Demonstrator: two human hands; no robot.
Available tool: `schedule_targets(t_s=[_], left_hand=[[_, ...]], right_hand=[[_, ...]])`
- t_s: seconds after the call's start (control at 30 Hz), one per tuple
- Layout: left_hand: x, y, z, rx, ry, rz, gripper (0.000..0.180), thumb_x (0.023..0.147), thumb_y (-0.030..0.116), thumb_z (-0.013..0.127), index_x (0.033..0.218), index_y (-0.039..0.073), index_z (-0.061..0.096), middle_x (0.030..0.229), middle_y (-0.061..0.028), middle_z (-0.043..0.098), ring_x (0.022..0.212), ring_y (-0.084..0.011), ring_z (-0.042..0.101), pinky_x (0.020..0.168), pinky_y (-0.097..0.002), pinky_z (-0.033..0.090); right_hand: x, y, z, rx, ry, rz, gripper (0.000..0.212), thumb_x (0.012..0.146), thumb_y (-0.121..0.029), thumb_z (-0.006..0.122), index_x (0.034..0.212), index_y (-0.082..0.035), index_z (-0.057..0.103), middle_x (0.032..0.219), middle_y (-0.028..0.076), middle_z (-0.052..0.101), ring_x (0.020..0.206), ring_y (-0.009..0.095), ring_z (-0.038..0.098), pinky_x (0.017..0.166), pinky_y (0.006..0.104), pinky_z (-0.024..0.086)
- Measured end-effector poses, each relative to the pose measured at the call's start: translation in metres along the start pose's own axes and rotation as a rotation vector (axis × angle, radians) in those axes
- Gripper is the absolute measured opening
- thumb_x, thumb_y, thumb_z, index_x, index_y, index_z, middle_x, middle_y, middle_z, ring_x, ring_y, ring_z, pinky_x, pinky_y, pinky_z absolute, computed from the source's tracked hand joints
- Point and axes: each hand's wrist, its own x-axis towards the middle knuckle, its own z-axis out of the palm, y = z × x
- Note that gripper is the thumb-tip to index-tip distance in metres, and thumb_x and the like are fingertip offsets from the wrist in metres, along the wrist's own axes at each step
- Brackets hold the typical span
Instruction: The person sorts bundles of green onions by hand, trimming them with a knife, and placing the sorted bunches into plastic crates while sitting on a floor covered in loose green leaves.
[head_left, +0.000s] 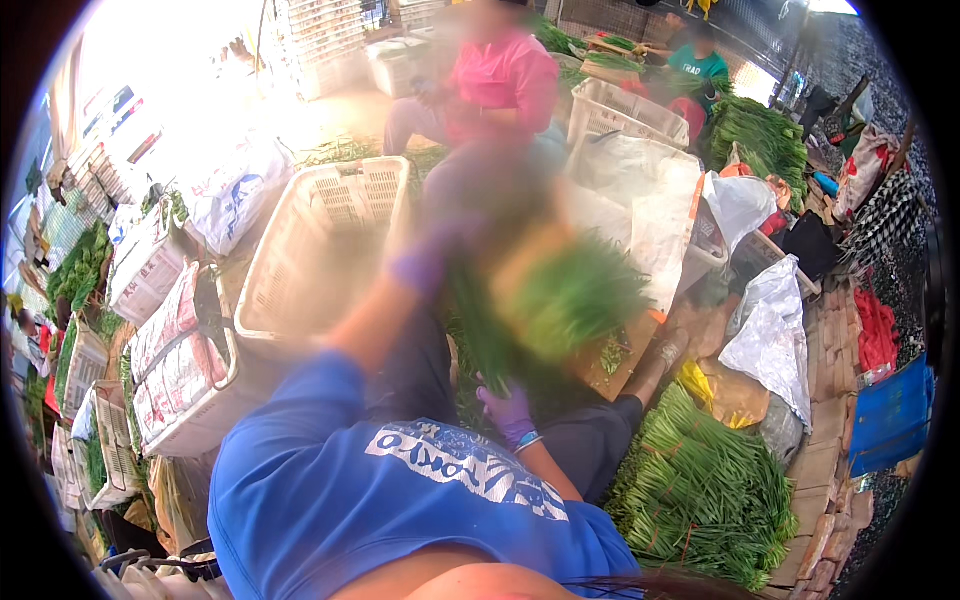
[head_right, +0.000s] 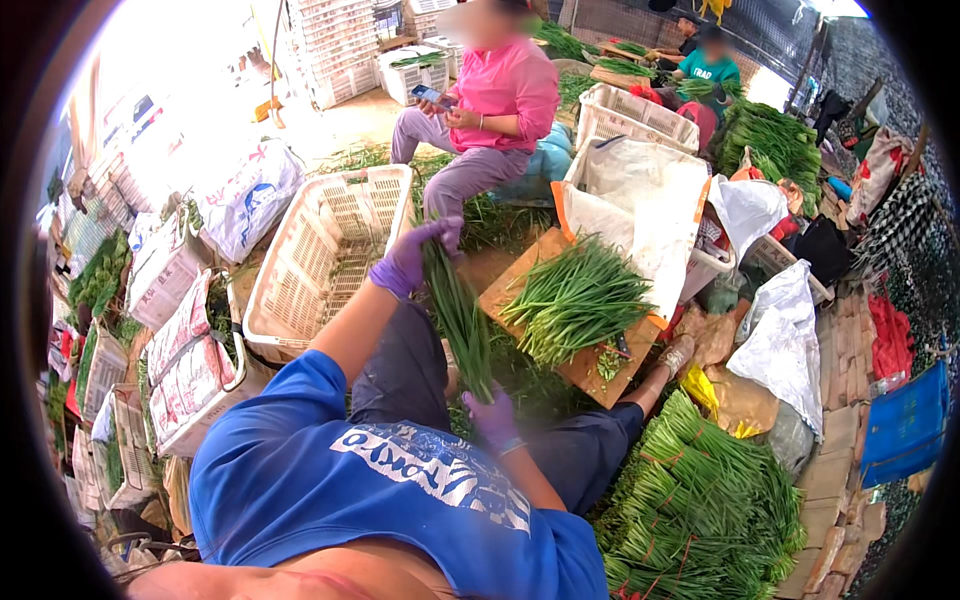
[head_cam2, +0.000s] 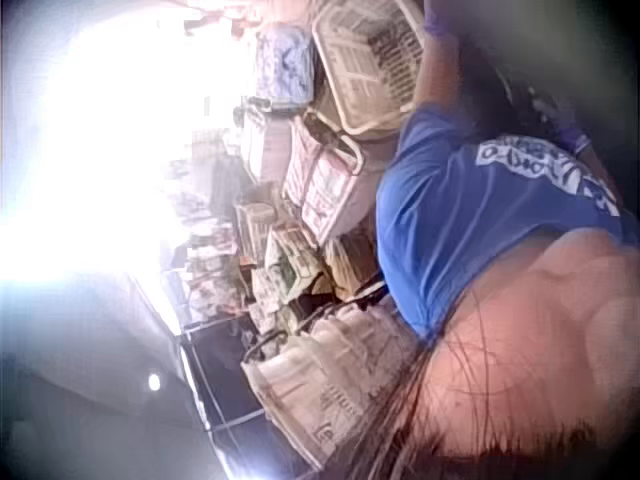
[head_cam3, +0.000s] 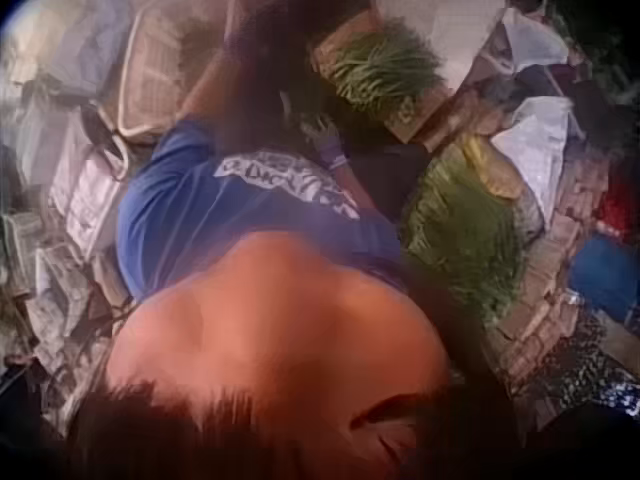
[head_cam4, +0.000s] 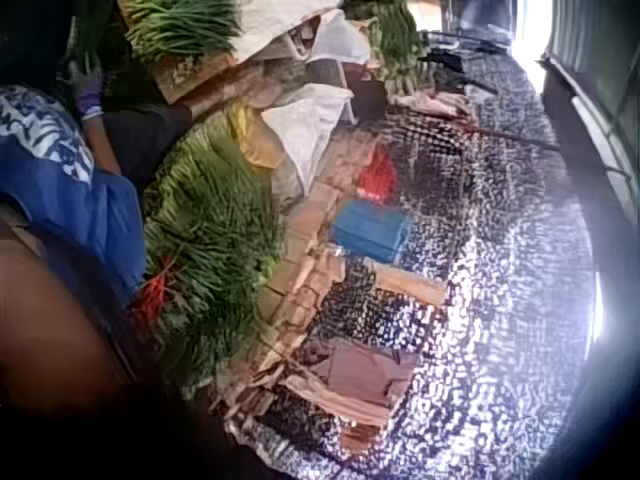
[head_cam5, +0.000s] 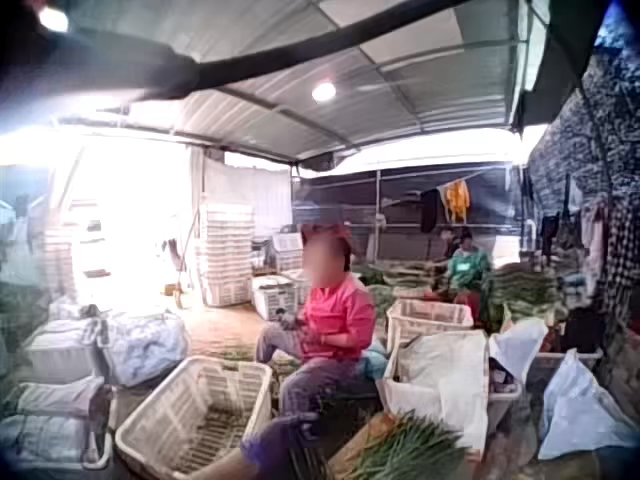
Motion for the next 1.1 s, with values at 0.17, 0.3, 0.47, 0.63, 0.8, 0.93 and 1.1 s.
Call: schedule_targets(t_s=[0.17,0.3,0.47,0.63,0.8,0.93,1.1], left_hand=[[0.011,0.056,-0.053,-0.110,0.059,0.285,0.032,0.084,0.019,0.049,0.111,0.001,0.049,0.088,-0.0044,0.057,0.082,-0.0174,0.054,0.080,-0.0383,0.043],[-0.026,0.065,-0.063,0.057,0.090,0.473,0.031,0.085,0.018,0.047,0.112,0.003,0.050,0.099,-0.0046,0.058,0.091,-0.0167,0.053,0.089,-0.0347,0.039],[-0.092,-0.028,-0.078,0.970,-0.206,-0.022,0.037,0.079,0.015,0.055,0.112,0.000,0.050,0.115,-0.0099,0.052,0.109,-0.0169,0.045,0.094,-0.0266,0.033],[-0.144,-0.108,0.003,0.501,-0.400,-0.202,0.065,0.076,0.009,0.063,0.131,0.003,0.028,0.119,-0.0110,0.046,0.105,-0.0169,0.046,0.088,-0.0306,0.040],[-0.123,-0.177,0.007,0.472,-0.093,-0.353,0.053,0.075,0.010,0.065,0.121,0.002,0.039,0.104,-0.0077,0.054,0.094,-0.0151,0.053,0.082,-0.0284,0.043],[-0.129,-0.142,0.032,0.502,-0.130,-0.275,0.041,0.077,0.016,0.063,0.112,0.003,0.047,0.100,-0.0052,0.056,0.090,-0.0126,0.053,0.081,-0.0267,0.043],[-0.142,-0.109,0.037,0.380,-0.252,-0.333,0.038,0.077,0.012,0.062,0.112,0.002,0.048,0.102,-0.0058,0.057,0.089,-0.0129,0.053,0.081,-0.0271,0.043]], right_hand=[[-0.001,-0.003,-0.005,-0.090,0.033,-0.122,0.029,0.075,-0.007,0.063,0.102,-0.003,0.054,0.069,-0.001,0.056,0.050,0.005,0.047,0.044,0.0190,0.037],[-0.003,-0.008,-0.011,-0.012,0.141,-0.136,0.029,0.074,-0.002,0.062,0.102,-0.004,0.054,0.068,-0.002,0.055,0.048,0.005,0.045,0.043,0.0194,0.036],[0.013,0.005,-0.031,-0.443,0.176,-0.426,0.028,0.075,-0.002,0.061,0.102,-0.004,0.056,0.072,0.000,0.057,0.047,0.005,0.044,0.042,0.0196,0.035],[0.011,-0.015,-0.019,-0.541,0.179,-0.418,0.027,0.076,-0.006,0.059,0.103,-0.002,0.055,0.084,0.006,0.061,0.067,0.013,0.056,0.060,0.0246,0.044],[0.012,-0.005,-0.004,-0.579,0.240,-0.511,0.026,0.077,-0.017,0.055,0.099,-0.002,0.053,0.085,0.011,0.060,0.077,0.022,0.058,0.068,0.0315,0.045],[0.000,-0.017,0.000,-0.582,0.272,-0.347,0.040,0.077,-0.022,0.056,0.111,-0.003,0.048,0.091,0.010,0.061,0.082,0.020,0.060,0.072,0.0302,0.046],[0.003,0.007,-0.001,-0.727,0.365,-0.175,0.045,0.074,-0.027,0.059,0.111,-0.003,0.049,0.091,0.017,0.060,0.086,0.031,0.059,0.071,0.0357,0.045]])
